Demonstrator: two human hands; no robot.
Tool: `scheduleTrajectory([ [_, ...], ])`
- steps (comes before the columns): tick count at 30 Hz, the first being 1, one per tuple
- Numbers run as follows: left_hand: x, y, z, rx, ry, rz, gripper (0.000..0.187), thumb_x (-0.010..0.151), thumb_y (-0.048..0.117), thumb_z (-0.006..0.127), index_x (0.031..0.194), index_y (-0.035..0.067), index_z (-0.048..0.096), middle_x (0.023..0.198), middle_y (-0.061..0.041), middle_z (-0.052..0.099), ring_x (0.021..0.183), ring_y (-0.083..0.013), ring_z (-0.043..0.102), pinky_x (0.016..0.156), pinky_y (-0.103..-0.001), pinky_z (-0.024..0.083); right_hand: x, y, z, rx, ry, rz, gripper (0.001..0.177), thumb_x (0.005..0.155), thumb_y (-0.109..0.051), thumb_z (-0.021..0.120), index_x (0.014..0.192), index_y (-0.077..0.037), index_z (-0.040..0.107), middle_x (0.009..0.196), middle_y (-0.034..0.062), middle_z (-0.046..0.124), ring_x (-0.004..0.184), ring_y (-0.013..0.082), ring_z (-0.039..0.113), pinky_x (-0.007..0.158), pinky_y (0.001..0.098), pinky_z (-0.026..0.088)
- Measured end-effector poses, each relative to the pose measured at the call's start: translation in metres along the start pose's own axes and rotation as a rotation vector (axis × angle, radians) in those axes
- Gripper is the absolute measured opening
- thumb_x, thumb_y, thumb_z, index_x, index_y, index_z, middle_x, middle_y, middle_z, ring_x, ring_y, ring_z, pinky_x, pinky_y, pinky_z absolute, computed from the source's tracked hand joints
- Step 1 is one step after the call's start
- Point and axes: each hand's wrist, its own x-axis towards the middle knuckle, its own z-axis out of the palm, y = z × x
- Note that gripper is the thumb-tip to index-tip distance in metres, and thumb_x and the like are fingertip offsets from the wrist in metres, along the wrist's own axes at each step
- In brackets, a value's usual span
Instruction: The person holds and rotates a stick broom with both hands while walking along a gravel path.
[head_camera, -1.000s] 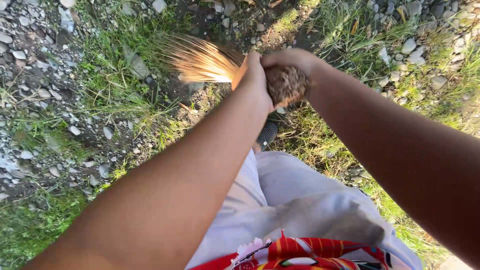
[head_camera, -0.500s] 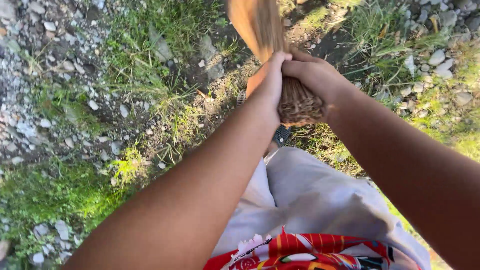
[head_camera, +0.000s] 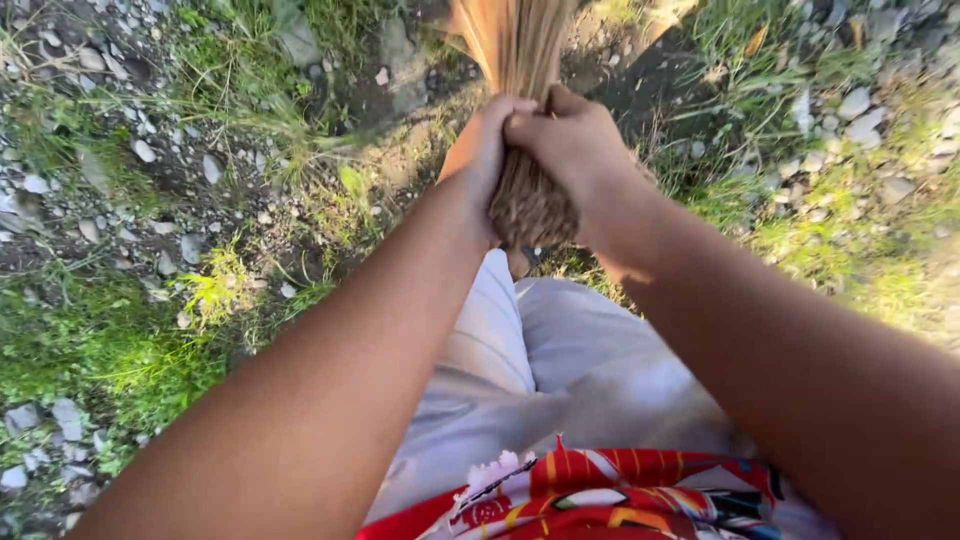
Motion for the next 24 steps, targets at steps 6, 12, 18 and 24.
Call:
scheduleTrajectory([
  [6, 0.029, 0.028, 0.014, -0.01, -0.114, -0.002, 0.045, 0.081, 0.038, 0.069, 0.111, 0.005, 0.068, 0.093, -0.02, 0.072, 0.071, -0.0327, 0.073, 0.069, -0.05, 0.062, 0.023, -0.024, -0.006, 0.13, -0.116, -0.046, 0.036, 0.086, -0.005, 0.067, 0.122, 0.001, 0.062, 0.097, 0.0096, 0.074, 0.083, 0.0197, 0.076, 0.071, 0.0351, 0.065],
  [12, 0.083, 0.079, 0.028, 0.04, 0.03, 0.019, 0.041, 0.078, 0.037, 0.065, 0.106, 0.008, 0.067, 0.091, -0.016, 0.073, 0.071, -0.0309, 0.075, 0.066, -0.052, 0.064, 0.109, -0.038, -0.023, 0.33, -0.39, 0.244, 0.036, 0.088, -0.015, 0.069, 0.114, 0.009, 0.063, 0.09, 0.0197, 0.074, 0.072, 0.0277, 0.077, 0.062, 0.0436, 0.065],
  [18, 0.14, 0.142, 0.037, 0.137, -0.139, 0.01, 0.038, 0.08, 0.039, 0.063, 0.1, 0.007, 0.067, 0.088, -0.014, 0.073, 0.071, -0.03, 0.075, 0.065, -0.053, 0.065, 0.162, -0.067, 0.001, 0.122, 0.131, -0.071, 0.044, 0.077, -0.009, 0.075, 0.114, 0.013, 0.067, 0.09, 0.0166, 0.075, 0.071, 0.0254, 0.078, 0.064, 0.0401, 0.067],
  [24, 0.106, 0.165, 0.05, 0.091, -0.512, -0.025, 0.041, 0.091, 0.037, 0.066, 0.111, 0.002, 0.065, 0.097, -0.016, 0.072, 0.083, -0.0277, 0.072, 0.079, -0.043, 0.061, 0.127, -0.103, 0.017, -0.287, 0.27, -0.426, 0.054, 0.085, -0.015, 0.073, 0.136, -0.005, 0.057, 0.099, 0.0061, 0.074, 0.088, 0.0123, 0.07, 0.076, 0.0299, 0.059],
])
